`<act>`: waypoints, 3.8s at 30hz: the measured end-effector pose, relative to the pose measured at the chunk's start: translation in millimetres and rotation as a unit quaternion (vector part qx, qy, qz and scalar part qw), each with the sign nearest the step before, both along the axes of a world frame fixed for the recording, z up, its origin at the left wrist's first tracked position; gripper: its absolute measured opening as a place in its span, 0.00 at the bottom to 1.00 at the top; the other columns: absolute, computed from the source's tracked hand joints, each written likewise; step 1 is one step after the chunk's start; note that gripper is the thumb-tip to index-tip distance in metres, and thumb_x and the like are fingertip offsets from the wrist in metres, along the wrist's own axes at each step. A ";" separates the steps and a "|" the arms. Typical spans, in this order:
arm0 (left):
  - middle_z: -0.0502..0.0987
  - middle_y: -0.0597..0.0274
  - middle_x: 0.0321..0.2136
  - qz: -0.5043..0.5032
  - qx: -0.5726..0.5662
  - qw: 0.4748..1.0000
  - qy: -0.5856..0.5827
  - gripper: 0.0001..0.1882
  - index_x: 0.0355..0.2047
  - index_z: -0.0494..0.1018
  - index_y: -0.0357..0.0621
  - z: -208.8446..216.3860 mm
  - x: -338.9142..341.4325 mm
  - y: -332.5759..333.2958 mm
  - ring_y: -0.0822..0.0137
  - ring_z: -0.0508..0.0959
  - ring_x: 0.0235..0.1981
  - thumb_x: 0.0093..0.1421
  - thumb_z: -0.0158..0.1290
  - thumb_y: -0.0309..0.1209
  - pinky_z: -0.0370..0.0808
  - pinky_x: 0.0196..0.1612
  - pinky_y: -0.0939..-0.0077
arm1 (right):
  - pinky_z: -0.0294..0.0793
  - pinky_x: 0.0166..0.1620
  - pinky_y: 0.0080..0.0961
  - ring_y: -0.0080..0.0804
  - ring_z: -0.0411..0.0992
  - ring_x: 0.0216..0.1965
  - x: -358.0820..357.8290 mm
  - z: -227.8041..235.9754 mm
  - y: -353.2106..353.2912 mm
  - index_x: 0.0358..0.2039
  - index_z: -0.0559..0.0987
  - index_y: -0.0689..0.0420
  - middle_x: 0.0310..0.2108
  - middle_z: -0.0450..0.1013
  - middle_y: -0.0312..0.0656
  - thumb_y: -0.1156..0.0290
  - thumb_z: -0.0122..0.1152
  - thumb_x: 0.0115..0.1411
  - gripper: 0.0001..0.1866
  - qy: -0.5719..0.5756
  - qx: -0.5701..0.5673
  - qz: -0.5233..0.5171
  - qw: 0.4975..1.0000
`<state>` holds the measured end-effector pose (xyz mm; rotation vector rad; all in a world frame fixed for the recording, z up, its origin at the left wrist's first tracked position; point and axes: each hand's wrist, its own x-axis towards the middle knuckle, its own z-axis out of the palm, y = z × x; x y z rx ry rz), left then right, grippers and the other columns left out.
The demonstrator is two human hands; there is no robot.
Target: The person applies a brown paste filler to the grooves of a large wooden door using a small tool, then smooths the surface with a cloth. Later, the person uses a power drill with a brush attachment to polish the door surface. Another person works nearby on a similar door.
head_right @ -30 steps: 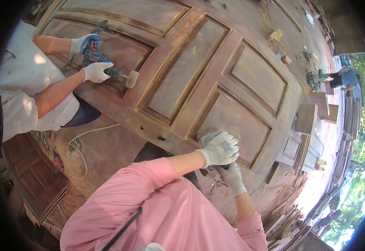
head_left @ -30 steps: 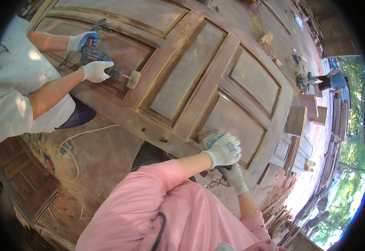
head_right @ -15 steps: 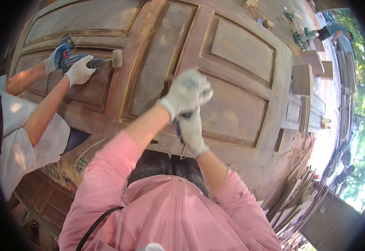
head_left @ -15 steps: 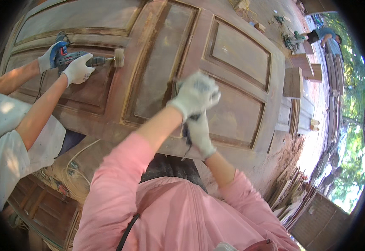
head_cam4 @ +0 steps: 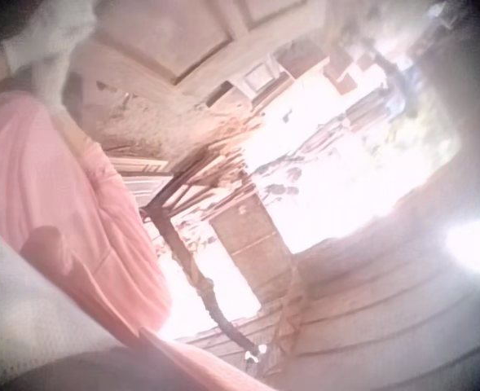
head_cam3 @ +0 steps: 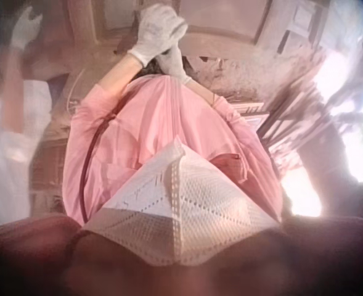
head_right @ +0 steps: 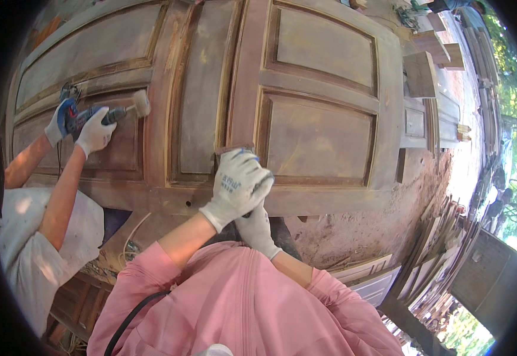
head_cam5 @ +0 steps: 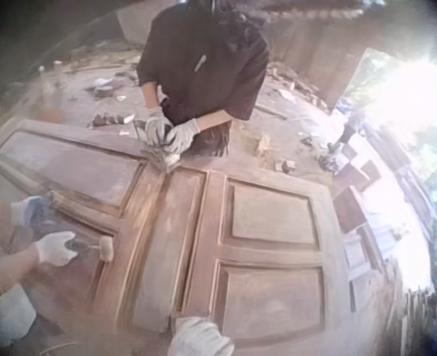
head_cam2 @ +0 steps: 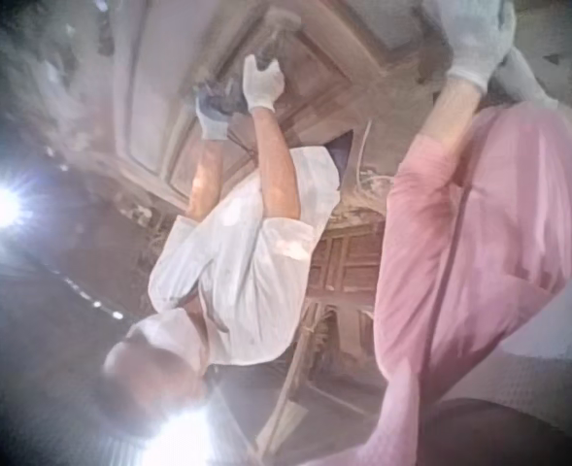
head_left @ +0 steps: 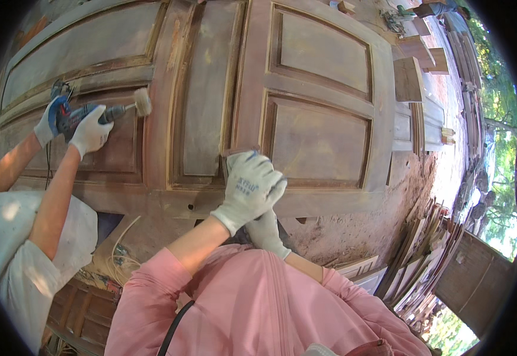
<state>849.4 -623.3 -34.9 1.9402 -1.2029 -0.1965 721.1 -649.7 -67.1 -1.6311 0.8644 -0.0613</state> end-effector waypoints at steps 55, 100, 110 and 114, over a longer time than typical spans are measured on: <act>0.73 0.46 0.51 0.194 0.165 0.966 0.040 0.25 0.52 0.72 0.48 -20.9 312.5 -97.1 0.44 0.75 0.53 0.57 0.57 0.45 0.72 0.55 0.53 | 0.76 0.48 0.31 0.37 0.73 0.48 327.0 -50.0 -64.2 0.70 0.35 0.59 0.52 0.70 0.51 0.71 0.71 0.56 0.56 -0.267 0.346 -0.154 0.886; 0.73 0.50 0.50 0.254 0.093 0.960 0.078 0.21 0.50 0.73 0.51 -14.6 327.0 -137.2 0.45 0.76 0.51 0.60 0.55 0.45 0.72 0.54 0.53 | 0.74 0.49 0.29 0.31 0.70 0.51 359.3 -24.7 -128.2 0.68 0.44 0.57 0.53 0.68 0.46 0.74 0.71 0.55 0.50 -0.209 0.383 -0.083 0.896; 0.72 0.48 0.50 0.212 0.080 0.967 0.117 0.19 0.49 0.73 0.52 -29.3 222.7 -87.2 0.46 0.78 0.49 0.57 0.56 0.39 0.74 0.52 0.51 | 0.68 0.61 0.33 0.35 0.63 0.63 245.8 -50.1 -70.6 0.70 0.38 0.51 0.63 0.60 0.44 0.75 0.68 0.58 0.52 -0.202 0.260 -0.080 0.941; 0.73 0.48 0.50 0.257 0.039 0.963 0.072 0.22 0.50 0.73 0.49 -40.6 323.1 -133.8 0.46 0.76 0.50 0.57 0.57 0.43 0.73 0.53 0.53 | 0.74 0.54 0.31 0.34 0.68 0.56 347.2 -54.6 -126.3 0.67 0.47 0.51 0.58 0.65 0.42 0.73 0.65 0.61 0.43 -0.264 0.359 -0.036 0.894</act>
